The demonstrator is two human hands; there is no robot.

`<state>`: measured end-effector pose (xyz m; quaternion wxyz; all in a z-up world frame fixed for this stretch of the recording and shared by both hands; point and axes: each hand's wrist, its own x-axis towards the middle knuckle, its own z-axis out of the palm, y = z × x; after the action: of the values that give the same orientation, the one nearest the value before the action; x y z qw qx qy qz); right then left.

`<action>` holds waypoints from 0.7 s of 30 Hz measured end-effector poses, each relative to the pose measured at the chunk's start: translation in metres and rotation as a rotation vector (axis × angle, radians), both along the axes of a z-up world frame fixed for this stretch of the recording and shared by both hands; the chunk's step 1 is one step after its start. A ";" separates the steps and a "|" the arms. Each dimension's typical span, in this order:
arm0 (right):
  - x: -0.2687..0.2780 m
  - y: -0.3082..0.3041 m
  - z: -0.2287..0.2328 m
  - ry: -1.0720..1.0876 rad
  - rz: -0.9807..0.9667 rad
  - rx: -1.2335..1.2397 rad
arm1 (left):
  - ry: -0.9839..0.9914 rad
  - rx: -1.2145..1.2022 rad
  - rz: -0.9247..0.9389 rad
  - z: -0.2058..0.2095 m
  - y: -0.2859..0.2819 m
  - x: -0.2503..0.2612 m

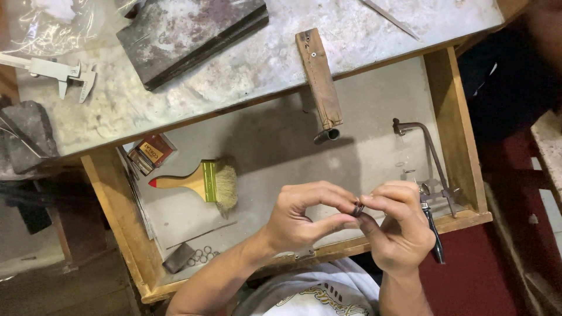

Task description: Cutting metal jump rings from a coil using a jeweler's saw and pliers at a workbench.

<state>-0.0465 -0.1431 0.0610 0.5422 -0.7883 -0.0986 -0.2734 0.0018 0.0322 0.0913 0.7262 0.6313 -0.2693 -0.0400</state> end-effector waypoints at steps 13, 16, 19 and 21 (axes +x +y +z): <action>0.002 0.001 -0.022 -0.076 0.095 0.165 | 0.019 -0.006 0.002 0.005 -0.001 -0.010; 0.003 0.003 -0.019 -0.108 0.069 0.149 | 0.007 -0.016 -0.013 0.005 -0.001 -0.011; 0.003 0.002 -0.018 -0.129 0.046 0.108 | 0.021 -0.017 -0.018 0.003 -0.001 -0.012; 0.003 0.002 -0.016 -0.184 -0.006 -0.002 | 0.017 -0.026 -0.014 0.001 -0.002 -0.013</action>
<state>-0.0436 -0.1407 0.0447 0.5291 -0.7609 -0.1458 -0.3463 -0.0116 0.0303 0.0924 0.7363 0.6195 -0.2682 -0.0467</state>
